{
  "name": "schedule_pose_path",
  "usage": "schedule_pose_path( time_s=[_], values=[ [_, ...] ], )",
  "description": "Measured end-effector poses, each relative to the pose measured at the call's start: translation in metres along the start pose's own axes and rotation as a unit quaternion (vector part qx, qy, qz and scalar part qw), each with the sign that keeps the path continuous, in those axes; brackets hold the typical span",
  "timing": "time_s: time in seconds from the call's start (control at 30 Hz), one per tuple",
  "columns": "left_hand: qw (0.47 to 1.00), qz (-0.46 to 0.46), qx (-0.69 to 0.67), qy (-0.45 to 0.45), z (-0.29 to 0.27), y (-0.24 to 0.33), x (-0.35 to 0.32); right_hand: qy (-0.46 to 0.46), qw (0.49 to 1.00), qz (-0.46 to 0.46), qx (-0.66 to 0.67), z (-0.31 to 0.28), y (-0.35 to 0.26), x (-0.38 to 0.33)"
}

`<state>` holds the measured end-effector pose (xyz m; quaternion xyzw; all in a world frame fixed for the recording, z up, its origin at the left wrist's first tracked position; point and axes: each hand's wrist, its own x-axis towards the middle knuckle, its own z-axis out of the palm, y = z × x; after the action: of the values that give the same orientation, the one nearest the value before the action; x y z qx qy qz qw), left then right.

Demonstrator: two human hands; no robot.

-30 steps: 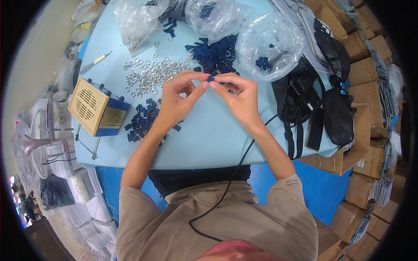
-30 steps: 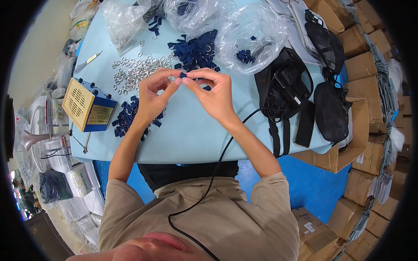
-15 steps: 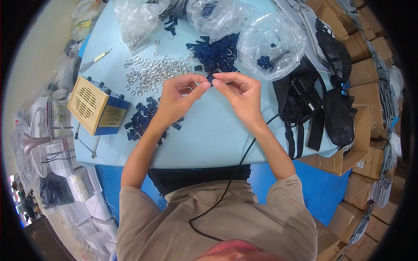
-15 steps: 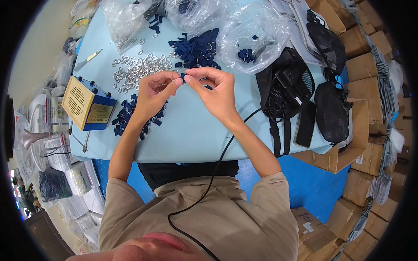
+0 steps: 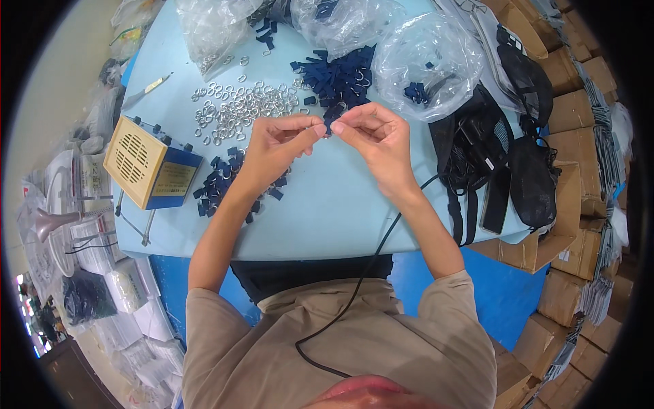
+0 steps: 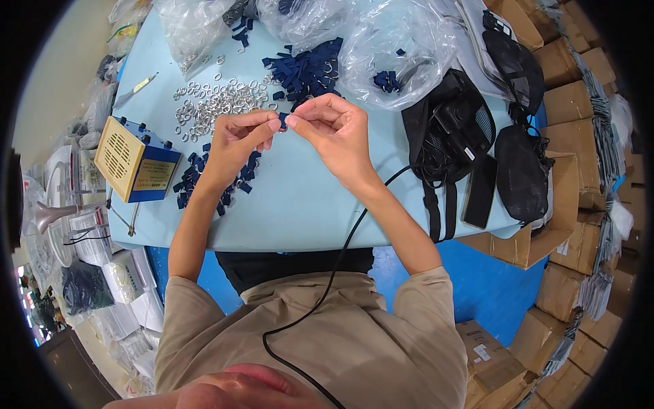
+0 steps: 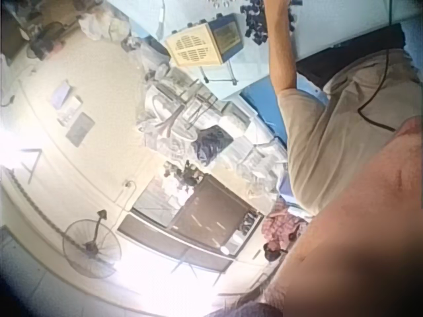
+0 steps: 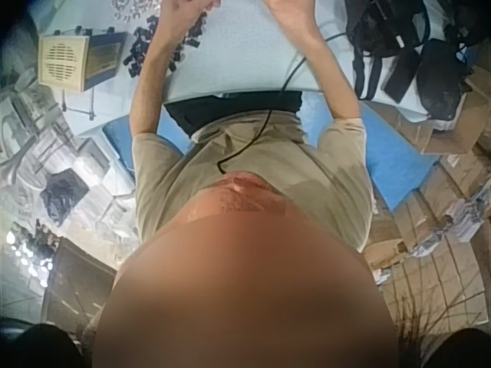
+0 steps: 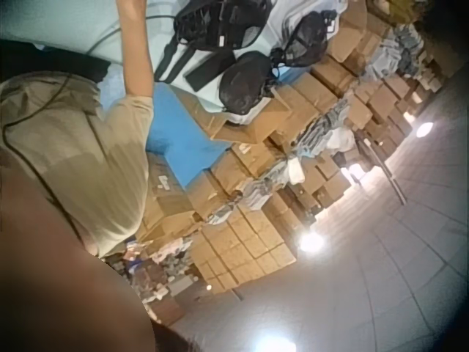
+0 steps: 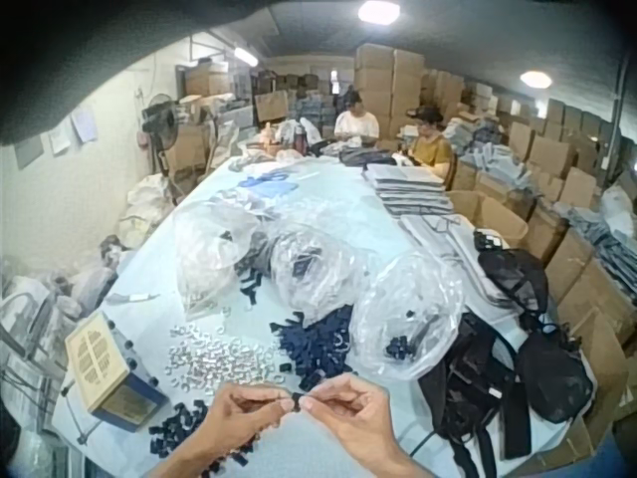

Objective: Assembling small metal rings onto blue components on a workbench in a workshop setting.

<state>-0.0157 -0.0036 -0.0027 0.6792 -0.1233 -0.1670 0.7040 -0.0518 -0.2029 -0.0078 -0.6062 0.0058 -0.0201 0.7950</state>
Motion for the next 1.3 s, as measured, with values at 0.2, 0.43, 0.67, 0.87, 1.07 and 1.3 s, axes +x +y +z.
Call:
schedule_pose_path(
  time_s=[0.2, 0.43, 0.67, 0.87, 1.07, 1.3],
  values=[
    [0.999, 0.004, 0.017, 0.037, 0.002, -0.006, -0.001, -0.002, 0.999, -0.039, -0.027, 0.004, 0.0, -0.001],
    [1.0, 0.0, 0.001, 0.023, 0.001, 0.0, -0.002, -0.005, 1.0, -0.018, -0.005, 0.002, -0.002, -0.001],
    [0.998, -0.046, -0.037, -0.005, -0.007, 0.004, -0.004, -0.032, 0.997, 0.051, 0.05, 0.0, -0.008, -0.002],
    [0.998, -0.037, -0.034, -0.027, -0.011, -0.001, -0.002, -0.049, 0.997, 0.05, 0.039, 0.0, -0.006, -0.002],
    [0.998, 0.051, 0.044, -0.011, -0.007, 0.001, -0.003, -0.034, 0.999, 0.025, 0.013, 0.002, -0.003, -0.002],
    [0.999, 0.012, 0.021, -0.026, -0.008, 0.007, -0.005, -0.041, 0.998, 0.049, 0.026, 0.001, -0.004, -0.003]
  ],
)
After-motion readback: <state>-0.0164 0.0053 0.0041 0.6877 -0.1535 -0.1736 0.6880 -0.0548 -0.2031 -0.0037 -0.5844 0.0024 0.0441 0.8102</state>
